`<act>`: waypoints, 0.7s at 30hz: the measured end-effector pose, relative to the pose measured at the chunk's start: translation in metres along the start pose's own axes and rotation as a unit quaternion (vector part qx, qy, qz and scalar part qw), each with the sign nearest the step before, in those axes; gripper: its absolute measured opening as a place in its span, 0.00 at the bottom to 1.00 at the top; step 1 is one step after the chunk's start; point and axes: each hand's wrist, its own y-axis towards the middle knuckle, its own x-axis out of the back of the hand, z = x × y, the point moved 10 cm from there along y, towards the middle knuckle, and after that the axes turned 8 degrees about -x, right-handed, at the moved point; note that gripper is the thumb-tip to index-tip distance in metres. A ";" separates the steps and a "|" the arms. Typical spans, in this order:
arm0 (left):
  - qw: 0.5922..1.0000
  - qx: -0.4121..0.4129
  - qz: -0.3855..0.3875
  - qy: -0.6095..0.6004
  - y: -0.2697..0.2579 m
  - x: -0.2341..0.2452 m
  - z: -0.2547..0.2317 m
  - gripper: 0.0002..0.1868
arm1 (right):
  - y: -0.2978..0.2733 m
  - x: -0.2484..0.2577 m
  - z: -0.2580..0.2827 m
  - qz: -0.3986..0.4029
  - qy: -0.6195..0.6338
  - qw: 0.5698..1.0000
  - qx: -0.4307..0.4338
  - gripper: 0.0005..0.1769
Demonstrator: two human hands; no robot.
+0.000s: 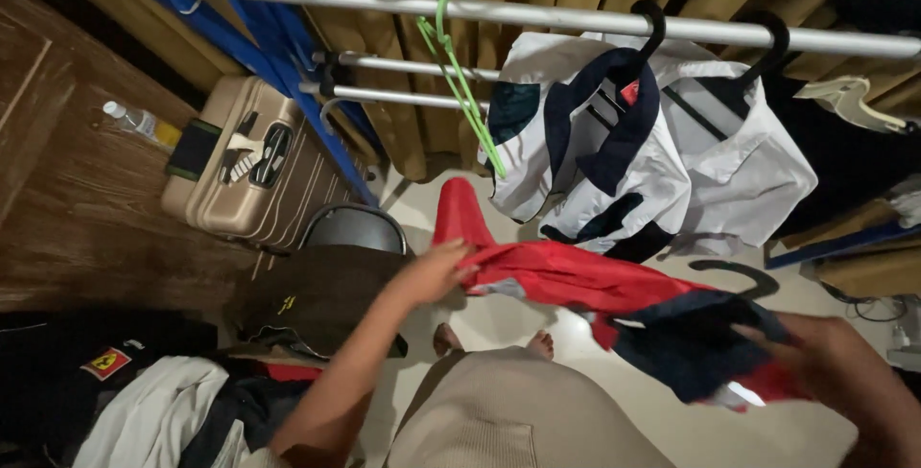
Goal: The person is taking various items of laundry from a pile on the floor, putting them onto plastic hangers, and hanging them on a metal drying rack.
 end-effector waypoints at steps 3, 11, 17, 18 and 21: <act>0.987 0.119 0.108 0.011 0.016 -0.064 0.059 0.28 | 0.032 0.002 -0.035 -0.026 0.096 0.994 0.041 0.13; 0.992 0.033 -0.093 -0.083 0.054 -0.037 -0.004 0.42 | 0.024 -0.035 -0.025 0.086 0.531 0.840 0.069 0.15; 0.851 -0.193 -0.461 0.162 0.022 0.081 -0.108 0.13 | -0.001 -0.010 0.066 -0.109 0.059 0.990 0.068 0.18; 0.850 -0.193 -0.463 0.162 0.039 0.086 -0.094 0.13 | -0.009 -0.005 0.081 -0.110 0.058 0.990 0.069 0.18; 0.872 -0.104 -0.476 0.055 0.085 0.111 -0.034 0.20 | -0.011 -0.006 0.122 -0.081 0.046 0.989 0.116 0.16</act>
